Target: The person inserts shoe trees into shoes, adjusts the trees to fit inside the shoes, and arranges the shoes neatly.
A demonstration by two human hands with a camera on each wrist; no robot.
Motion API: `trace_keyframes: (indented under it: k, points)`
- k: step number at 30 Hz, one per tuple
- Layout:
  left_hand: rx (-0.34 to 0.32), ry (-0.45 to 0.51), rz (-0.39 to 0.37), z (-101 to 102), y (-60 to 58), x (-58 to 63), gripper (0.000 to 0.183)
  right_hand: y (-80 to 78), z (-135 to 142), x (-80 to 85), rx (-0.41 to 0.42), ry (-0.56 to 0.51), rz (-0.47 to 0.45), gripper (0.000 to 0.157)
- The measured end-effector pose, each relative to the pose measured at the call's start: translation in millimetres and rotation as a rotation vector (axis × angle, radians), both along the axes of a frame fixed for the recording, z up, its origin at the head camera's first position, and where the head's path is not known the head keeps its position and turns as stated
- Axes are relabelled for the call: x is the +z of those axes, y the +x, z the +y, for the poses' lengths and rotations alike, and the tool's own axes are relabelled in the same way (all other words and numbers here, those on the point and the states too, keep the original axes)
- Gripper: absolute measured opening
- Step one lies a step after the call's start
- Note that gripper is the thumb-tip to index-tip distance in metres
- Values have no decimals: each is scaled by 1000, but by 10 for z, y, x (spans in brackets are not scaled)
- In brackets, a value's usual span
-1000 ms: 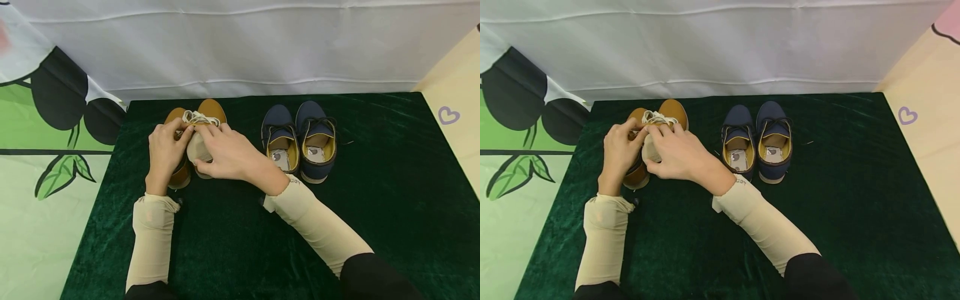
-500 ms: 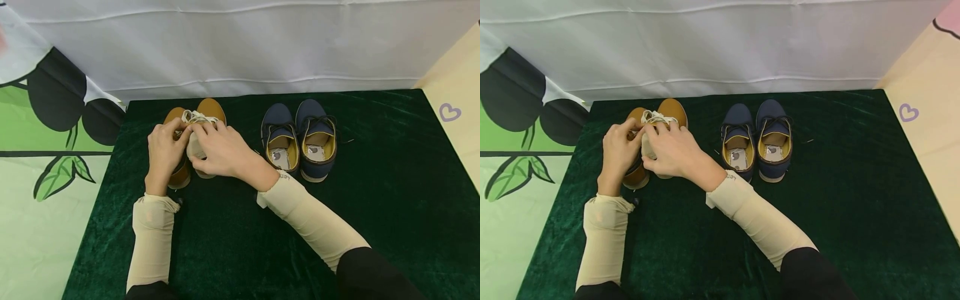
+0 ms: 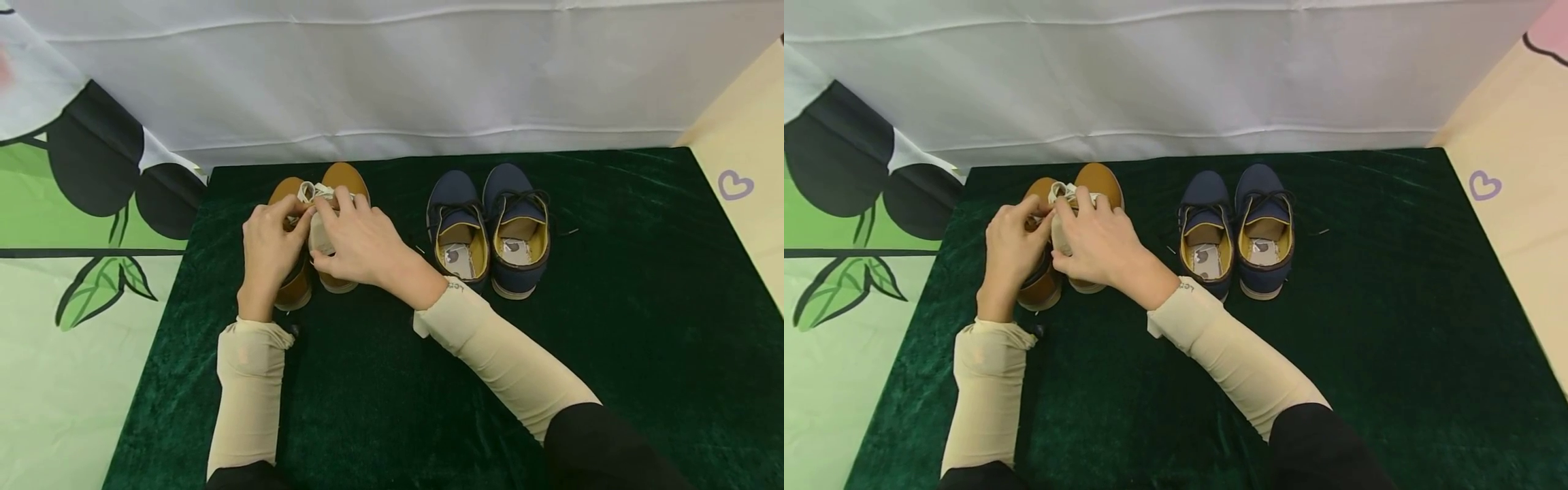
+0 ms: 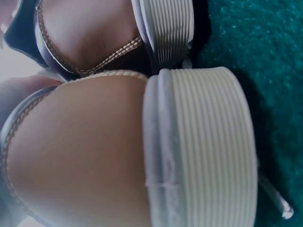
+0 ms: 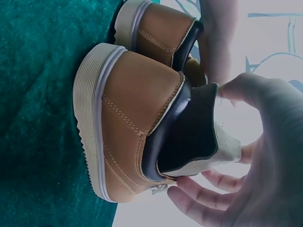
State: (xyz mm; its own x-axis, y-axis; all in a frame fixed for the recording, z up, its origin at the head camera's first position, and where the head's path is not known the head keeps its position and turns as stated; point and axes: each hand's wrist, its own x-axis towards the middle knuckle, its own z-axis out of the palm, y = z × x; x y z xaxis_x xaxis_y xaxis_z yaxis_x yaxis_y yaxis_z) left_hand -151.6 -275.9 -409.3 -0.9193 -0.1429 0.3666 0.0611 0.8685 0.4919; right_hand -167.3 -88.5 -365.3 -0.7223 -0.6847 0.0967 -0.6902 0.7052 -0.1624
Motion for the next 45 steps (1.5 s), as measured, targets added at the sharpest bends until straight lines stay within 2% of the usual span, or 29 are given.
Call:
trace_keyframes:
  k: [21,24,28,33,37,41,45]
  points:
    - [-47,2,-21,-31,26,44,19,-63,-58,-203,-29,-101,14,75]
    - [-74,12,-55,-61,31,61,21,-70,-45,-228,-25,-131,-2,77]
    - [-138,18,-142,-123,43,101,33,-57,16,-267,-12,-197,-23,76]
    - [-232,22,-248,-198,61,148,46,22,132,-330,11,-297,-35,73]
    - [-289,-13,-299,-221,77,158,56,95,211,-403,24,-363,-41,71]
    - [-301,-50,-317,-209,93,155,66,153,286,-479,67,-389,-56,67]
    - [-289,-59,-311,-201,99,160,66,194,354,-538,124,-367,-68,55]
